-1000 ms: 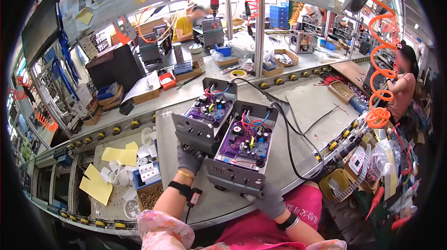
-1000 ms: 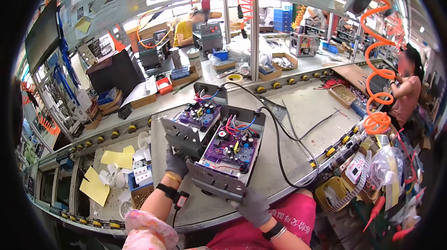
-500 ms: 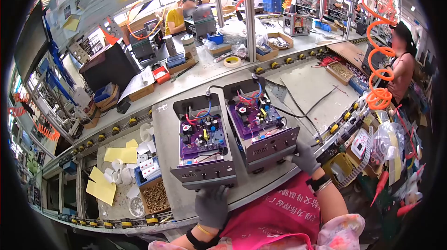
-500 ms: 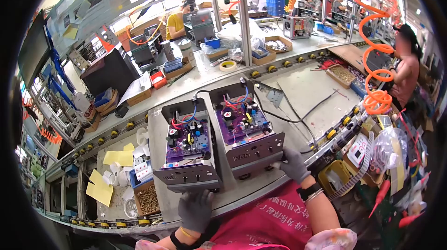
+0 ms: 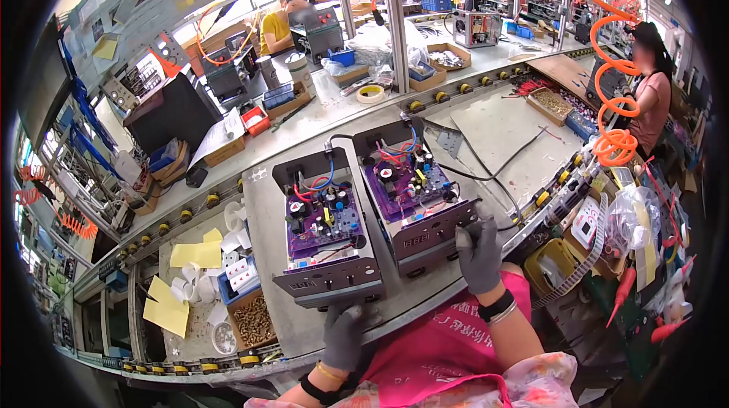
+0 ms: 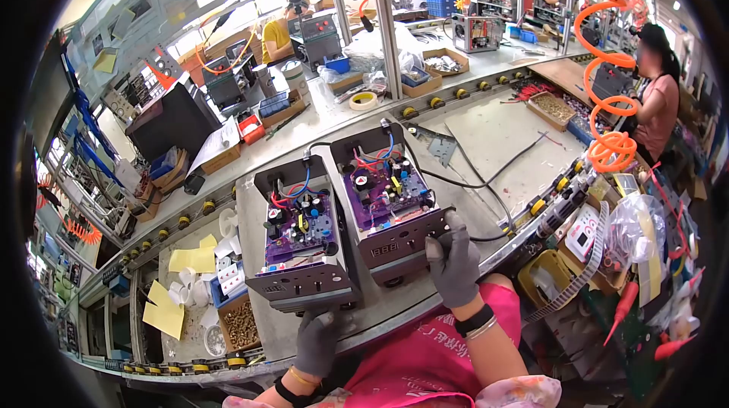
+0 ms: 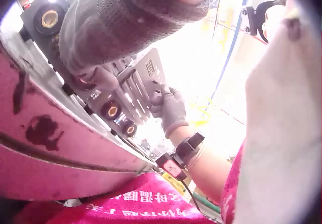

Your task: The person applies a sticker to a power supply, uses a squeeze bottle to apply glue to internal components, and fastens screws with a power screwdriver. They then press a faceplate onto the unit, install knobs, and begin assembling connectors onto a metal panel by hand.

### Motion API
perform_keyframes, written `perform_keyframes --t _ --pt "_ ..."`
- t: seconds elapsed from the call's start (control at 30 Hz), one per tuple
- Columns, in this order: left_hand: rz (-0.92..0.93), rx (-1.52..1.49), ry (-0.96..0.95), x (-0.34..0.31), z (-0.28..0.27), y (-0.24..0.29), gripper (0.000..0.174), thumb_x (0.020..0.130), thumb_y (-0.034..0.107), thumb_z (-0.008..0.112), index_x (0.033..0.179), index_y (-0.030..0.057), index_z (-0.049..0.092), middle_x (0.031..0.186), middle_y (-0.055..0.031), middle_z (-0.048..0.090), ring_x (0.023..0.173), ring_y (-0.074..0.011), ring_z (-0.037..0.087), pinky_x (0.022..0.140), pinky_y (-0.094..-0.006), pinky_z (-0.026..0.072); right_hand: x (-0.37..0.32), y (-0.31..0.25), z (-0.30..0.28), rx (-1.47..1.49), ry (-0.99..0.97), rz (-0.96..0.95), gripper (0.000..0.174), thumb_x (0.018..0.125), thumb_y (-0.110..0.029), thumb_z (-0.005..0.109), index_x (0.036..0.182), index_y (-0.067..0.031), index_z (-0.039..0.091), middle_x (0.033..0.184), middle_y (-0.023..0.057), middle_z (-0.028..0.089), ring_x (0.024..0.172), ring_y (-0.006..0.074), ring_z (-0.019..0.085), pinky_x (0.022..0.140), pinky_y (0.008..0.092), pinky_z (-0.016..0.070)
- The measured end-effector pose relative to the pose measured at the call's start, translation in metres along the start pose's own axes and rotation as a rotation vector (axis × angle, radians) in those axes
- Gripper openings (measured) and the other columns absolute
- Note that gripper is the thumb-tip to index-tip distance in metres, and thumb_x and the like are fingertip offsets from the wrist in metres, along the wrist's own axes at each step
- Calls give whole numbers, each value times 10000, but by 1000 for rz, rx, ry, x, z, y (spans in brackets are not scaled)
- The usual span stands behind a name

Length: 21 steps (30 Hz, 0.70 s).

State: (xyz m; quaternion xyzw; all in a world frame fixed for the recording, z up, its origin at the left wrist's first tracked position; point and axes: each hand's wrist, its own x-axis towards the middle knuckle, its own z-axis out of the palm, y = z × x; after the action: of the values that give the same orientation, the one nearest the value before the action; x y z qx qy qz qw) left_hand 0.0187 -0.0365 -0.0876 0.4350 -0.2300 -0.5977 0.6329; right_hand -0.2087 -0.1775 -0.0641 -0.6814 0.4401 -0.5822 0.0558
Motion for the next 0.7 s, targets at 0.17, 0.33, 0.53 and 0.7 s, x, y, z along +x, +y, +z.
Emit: perform_keyframes --t 0.17,0.33,0.53,0.7 --pt "-293 323 -235 -22 -2 28 330 855 167 580 1154 34 541 997 -134 631 892 -310 634 774 -414 525 2 0 8 -96 44 -43 401 916 -162 578 1258 17 468 671 122 574 540 293 558 522 378 439" --pt "988 1403 -258 -18 17 69 291 768 161 689 1050 120 627 994 -55 646 868 -224 595 753 -367 470 10 -1 7 -312 60 -260 368 865 -97 583 1221 -22 524 760 114 581 642 294 558 611 414 426" --pt "1419 1778 -126 19 27 89 302 730 210 672 1030 235 650 1095 94 631 871 -102 544 759 -281 387 13 -7 -2 -465 -43 -366 421 805 -106 614 1217 -62 542 806 74 555 736 253 551 667 392 409" --pt "1427 1833 -327 31 21 96 298 721 222 615 1016 249 649 1067 114 641 845 -85 552 701 -282 379 13 -20 -8 -254 -40 -226 431 845 -202 637 1234 -51 530 752 83 570 665 264 565 630 389 423"
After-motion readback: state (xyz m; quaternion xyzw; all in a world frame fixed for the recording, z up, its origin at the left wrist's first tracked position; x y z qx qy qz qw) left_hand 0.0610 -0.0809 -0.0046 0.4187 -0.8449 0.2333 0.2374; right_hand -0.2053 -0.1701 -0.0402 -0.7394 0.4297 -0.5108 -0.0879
